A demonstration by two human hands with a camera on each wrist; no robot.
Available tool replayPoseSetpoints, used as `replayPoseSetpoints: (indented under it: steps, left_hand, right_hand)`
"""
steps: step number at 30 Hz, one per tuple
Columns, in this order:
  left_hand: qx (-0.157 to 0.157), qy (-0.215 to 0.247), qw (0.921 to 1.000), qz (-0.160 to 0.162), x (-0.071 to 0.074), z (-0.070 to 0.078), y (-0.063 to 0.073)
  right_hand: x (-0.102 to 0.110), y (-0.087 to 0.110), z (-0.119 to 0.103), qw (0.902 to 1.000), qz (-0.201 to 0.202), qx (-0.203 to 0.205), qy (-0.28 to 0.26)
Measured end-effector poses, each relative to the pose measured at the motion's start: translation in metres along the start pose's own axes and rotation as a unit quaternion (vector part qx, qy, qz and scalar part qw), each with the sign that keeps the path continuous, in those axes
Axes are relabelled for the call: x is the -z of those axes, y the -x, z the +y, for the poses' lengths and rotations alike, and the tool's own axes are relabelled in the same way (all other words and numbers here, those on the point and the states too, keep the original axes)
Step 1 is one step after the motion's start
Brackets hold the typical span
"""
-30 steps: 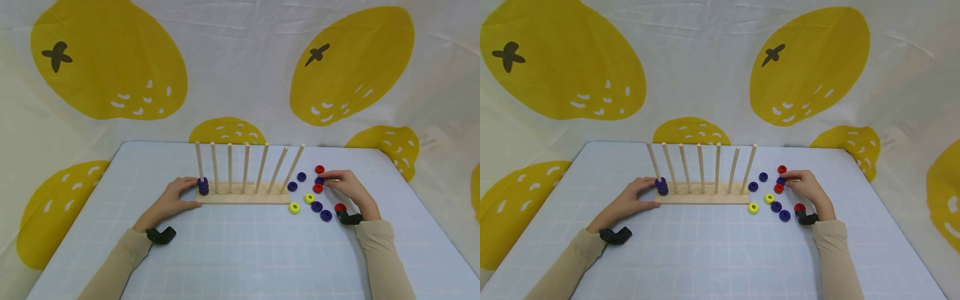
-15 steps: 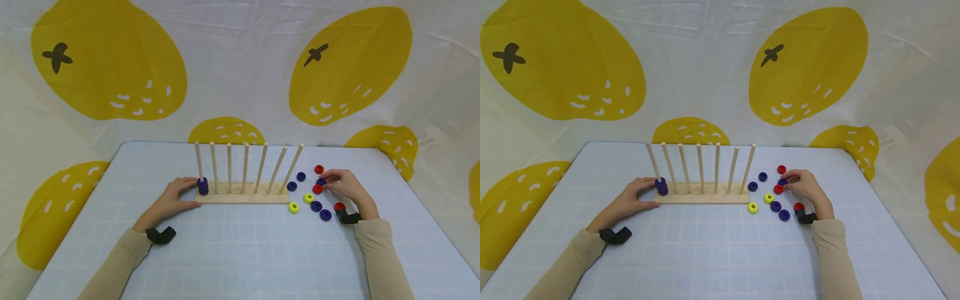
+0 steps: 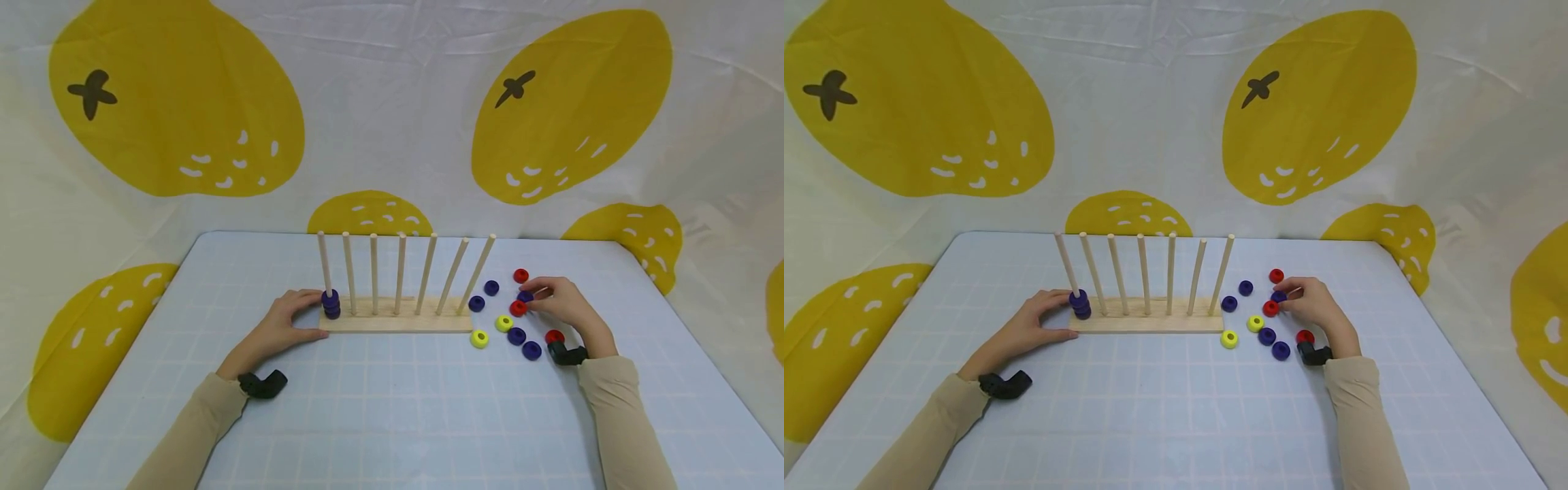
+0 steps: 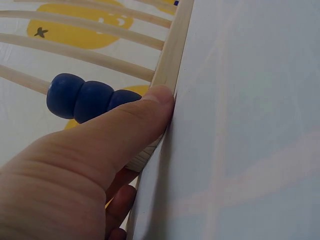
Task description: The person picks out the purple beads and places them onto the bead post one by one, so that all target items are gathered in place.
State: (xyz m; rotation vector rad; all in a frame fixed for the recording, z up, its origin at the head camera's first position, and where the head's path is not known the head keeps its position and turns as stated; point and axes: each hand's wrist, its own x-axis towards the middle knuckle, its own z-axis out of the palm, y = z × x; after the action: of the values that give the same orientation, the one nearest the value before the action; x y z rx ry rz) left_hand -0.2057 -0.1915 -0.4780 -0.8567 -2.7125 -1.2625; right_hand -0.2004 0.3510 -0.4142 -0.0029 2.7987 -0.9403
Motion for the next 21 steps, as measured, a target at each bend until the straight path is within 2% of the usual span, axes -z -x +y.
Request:
replayPoseSetpoints:
  steps: [12,21]
  left_hand:
    - [0.002,0.004,1.0,0.001,0.0008,0.0028,0.0002]
    - [0.013,0.012,0.9998,-0.004,0.0011,0.0019,0.0001]
  right_hand:
    - [0.0025,0.0017,-0.0011,0.9999,0.01,0.005,-0.001]
    - [0.0073,0.0054,-0.0046,0.9986,0.039,-0.009,-0.035]
